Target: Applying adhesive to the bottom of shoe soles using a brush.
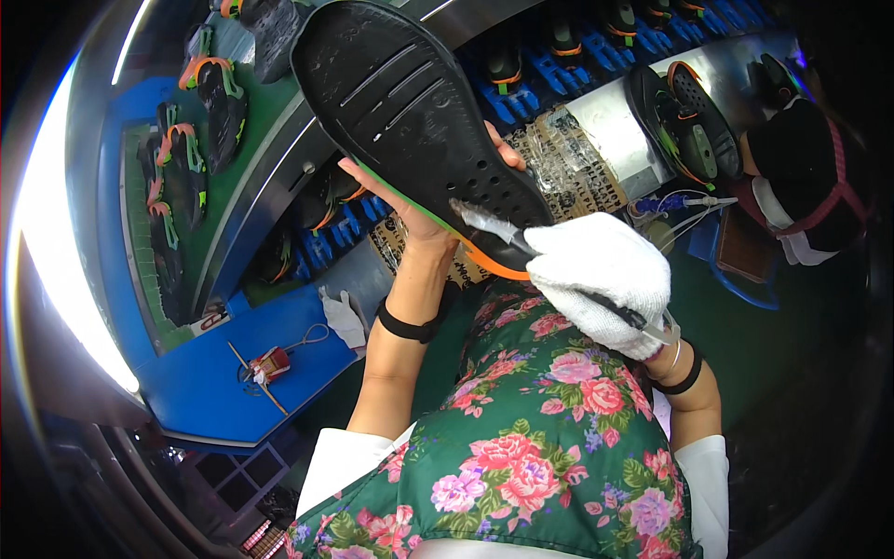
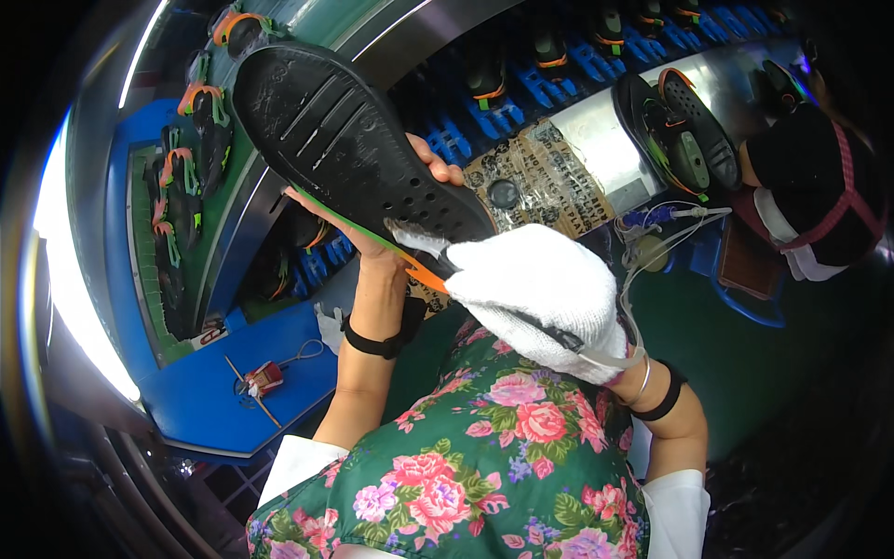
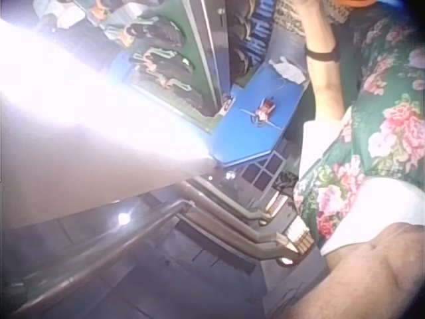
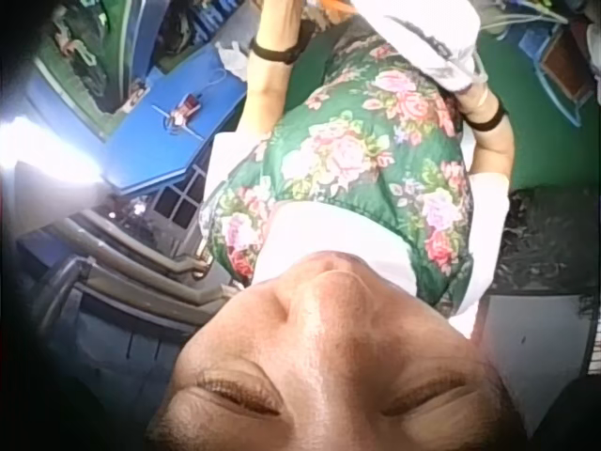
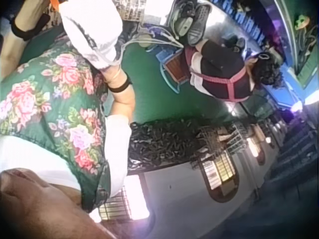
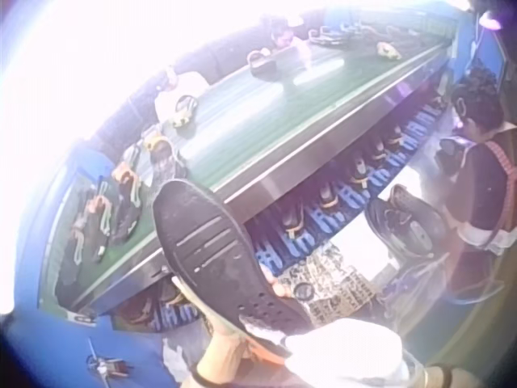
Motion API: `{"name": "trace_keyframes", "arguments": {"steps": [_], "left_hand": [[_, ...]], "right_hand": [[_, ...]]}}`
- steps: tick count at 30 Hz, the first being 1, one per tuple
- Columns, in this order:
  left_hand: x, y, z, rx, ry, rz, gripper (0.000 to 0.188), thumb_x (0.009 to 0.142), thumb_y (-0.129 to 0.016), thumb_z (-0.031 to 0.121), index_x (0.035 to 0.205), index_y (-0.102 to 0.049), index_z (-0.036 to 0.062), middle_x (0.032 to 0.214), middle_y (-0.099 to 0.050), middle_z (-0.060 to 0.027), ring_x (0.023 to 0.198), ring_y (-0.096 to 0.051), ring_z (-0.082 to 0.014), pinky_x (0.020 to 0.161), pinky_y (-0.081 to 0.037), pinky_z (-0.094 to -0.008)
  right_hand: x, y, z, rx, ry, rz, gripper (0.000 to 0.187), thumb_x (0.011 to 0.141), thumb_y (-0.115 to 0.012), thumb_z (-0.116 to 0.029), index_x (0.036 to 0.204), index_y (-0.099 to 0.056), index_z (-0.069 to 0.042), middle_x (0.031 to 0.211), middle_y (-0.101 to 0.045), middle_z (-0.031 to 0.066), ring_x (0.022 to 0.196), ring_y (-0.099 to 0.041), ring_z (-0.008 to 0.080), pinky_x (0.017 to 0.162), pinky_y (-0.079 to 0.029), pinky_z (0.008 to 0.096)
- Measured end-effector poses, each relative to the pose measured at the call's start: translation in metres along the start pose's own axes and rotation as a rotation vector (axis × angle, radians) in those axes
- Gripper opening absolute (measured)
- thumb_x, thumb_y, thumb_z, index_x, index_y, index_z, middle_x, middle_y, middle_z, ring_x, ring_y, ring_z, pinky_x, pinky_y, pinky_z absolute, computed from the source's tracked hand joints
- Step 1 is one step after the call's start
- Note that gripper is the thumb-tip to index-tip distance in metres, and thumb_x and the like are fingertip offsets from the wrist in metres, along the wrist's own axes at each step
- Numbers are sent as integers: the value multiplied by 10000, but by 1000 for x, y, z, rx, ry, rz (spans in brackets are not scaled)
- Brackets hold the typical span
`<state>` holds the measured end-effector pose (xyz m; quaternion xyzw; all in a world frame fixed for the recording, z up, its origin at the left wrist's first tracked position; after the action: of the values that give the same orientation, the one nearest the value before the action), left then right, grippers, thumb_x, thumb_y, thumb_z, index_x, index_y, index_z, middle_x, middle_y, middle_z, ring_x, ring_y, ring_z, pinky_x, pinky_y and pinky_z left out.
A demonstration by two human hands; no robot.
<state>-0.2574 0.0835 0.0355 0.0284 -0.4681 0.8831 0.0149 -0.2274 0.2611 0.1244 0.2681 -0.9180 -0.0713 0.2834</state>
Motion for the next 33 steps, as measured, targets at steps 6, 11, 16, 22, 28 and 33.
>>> {"name": "trace_keyframes", "arguments": {"steps": [6,11,16,22,28,33], "left_hand": [[3,6,-14,-35,51,73,1252,656,-331,1064,1215,-577,-29,1069,-607,-163,950,-609,-299,896,-484,-466],[3,7,-19,-62,69,67,1254,656,-331,1064,1204,-581,-35,1060,-607,-156,943,-606,-293,898,-481,-463],[5,8,-17,-42,50,59,1270,649,-318,1070,1165,-583,-60,1047,-611,-158,936,-611,-289,887,-489,-464],[7,10,-20,23,100,-2,1277,643,-310,1073,1169,-580,-59,1036,-619,-173,923,-630,-294,871,-506,-480],[11,-1,-12,-27,47,-66,1284,634,-326,1070,1181,-568,-67,1040,-624,-183,896,-638,-299,868,-505,-488],[12,-7,-11,-7,64,-86,1305,611,-327,1079,1164,-567,-78,1032,-622,-183,873,-642,-292,850,-508,-472]], "right_hand": [[1,-8,-9,-78,107,2,329,764,-791,19,1082,-781,-59,1051,-766,145,962,-739,294,821,-582,385],[-4,-1,14,124,-69,58,192,753,-797,31,933,-767,-29,995,-768,151,867,-740,288,782,-582,372],[-1,1,6,39,-37,13,201,748,-798,37,937,-769,-23,986,-771,157,890,-746,293,786,-583,373],[-10,4,24,180,-135,40,163,746,-799,26,898,-775,-27,1004,-771,155,886,-745,288,776,-579,367],[-11,1,22,161,-144,-13,146,741,-802,22,876,-770,-24,972,-773,150,860,-745,284,773,-576,364],[-13,4,18,70,-99,-8,150,729,-805,7,873,-774,-23,963,-774,160,846,-745,287,765,-574,369]]}}
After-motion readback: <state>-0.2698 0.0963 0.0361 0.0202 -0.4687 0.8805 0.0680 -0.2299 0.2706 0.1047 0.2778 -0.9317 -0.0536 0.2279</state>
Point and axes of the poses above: each hand's wrist, its own x-axis towards the middle knuckle, its own y-axis out of the back of the hand, z = x × y, the point moved 9 cm from there along x, towards the middle knuckle
